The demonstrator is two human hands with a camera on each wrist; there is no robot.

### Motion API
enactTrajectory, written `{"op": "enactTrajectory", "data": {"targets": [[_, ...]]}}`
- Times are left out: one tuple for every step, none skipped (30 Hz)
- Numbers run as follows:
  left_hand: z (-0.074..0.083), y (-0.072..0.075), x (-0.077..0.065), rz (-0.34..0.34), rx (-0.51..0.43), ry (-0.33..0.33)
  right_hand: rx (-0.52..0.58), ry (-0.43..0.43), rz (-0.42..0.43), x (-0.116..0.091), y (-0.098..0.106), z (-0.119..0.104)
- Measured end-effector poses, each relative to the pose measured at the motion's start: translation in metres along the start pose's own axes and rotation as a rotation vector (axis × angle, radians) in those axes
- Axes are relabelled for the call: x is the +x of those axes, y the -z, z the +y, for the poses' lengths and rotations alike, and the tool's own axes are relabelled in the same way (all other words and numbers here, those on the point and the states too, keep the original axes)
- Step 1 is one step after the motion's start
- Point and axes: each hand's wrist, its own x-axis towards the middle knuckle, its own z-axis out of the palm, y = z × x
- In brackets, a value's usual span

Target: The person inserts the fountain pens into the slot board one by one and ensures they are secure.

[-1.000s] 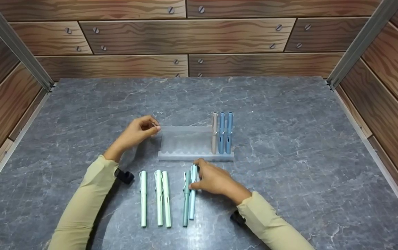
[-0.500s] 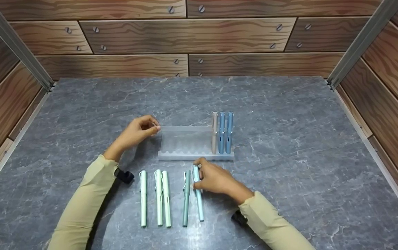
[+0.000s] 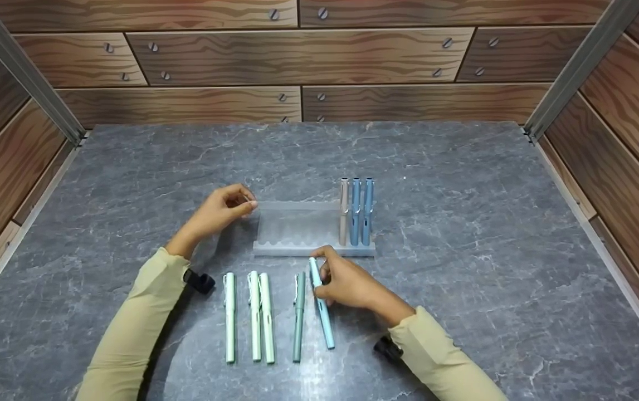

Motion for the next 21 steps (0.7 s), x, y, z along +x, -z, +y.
{"op": "enactTrajectory", "data": {"targets": [[0.0,0.0,0.0,-0.001,-0.002,0.003,0.005,0.003,0.0,0.0,0.0,0.0],[0.0,0.0,0.0,0.001,-0.001,0.001,0.013,0.004,-0.001,-0.001,0.001,-0.001],[0.0,0.0,0.0,0.001,-0.002,0.0,0.021,0.007,-0.001,-0.001,0.001,-0.001],[0.0,0.0,0.0,0.003,-0.002,-0.001,0.027,0.007,-0.001,-0.001,0.001,-0.001],[0.0,0.0,0.0,0.003,-0.003,-0.002,0.031,0.007,0.0,-0.001,0.001,-0.001],[0.0,0.0,0.0,0.004,-0.003,-0.002,0.039,0.009,0.001,-0.001,0.002,-0.002],[0.0,0.0,0.0,0.004,-0.005,-0.002,0.042,0.01,0.004,-0.001,0.002,-0.002],[0.0,0.0,0.0,0.004,-0.006,-0.001,0.044,0.013,0.008,-0.002,0.003,-0.003],[0.001,0.0,0.0,0.004,-0.007,0.0,0.041,0.016,0.013,-0.002,0.003,-0.003],[0.001,0.0,0.0,0.005,-0.008,-0.001,0.04,0.018,0.017,-0.002,0.005,-0.004],[0.001,0.0,0.0,0.005,-0.009,-0.001,0.04,0.021,0.023,-0.002,0.006,-0.005],[0.001,0.0,0.0,0.006,-0.01,-0.002,0.044,0.022,0.029,-0.002,0.007,-0.005],[0.002,0.0,0.0,0.006,-0.011,-0.002,0.041,0.021,0.037,-0.002,0.008,-0.006],[0.002,0.0,0.0,0.007,-0.012,-0.002,0.039,0.025,0.046,-0.003,0.009,-0.007],[0.002,0.0,0.0,0.007,-0.014,-0.001,0.039,0.028,0.057,-0.003,0.01,-0.007],[0.002,0.0,0.0,0.008,-0.015,-0.001,0.043,0.037,0.066,-0.002,0.012,-0.008],[0.002,0.0,0.0,0.008,-0.017,-0.001,0.04,0.042,0.078,-0.002,0.013,-0.008],[0.001,0.0,0.0,0.008,-0.018,0.0,0.042,0.051,0.088,-0.002,0.014,-0.008],[0.001,0.0,0.001,0.007,-0.018,-0.001,0.042,0.061,0.1,-0.002,0.015,-0.009],[0.001,0.0,0.001,0.007,-0.018,-0.002,0.044,0.069,0.111,-0.002,0.016,-0.009],[0.0,0.0,0.001,0.006,-0.017,-0.002,0.05,0.073,0.119,-0.002,0.017,-0.01]]}}
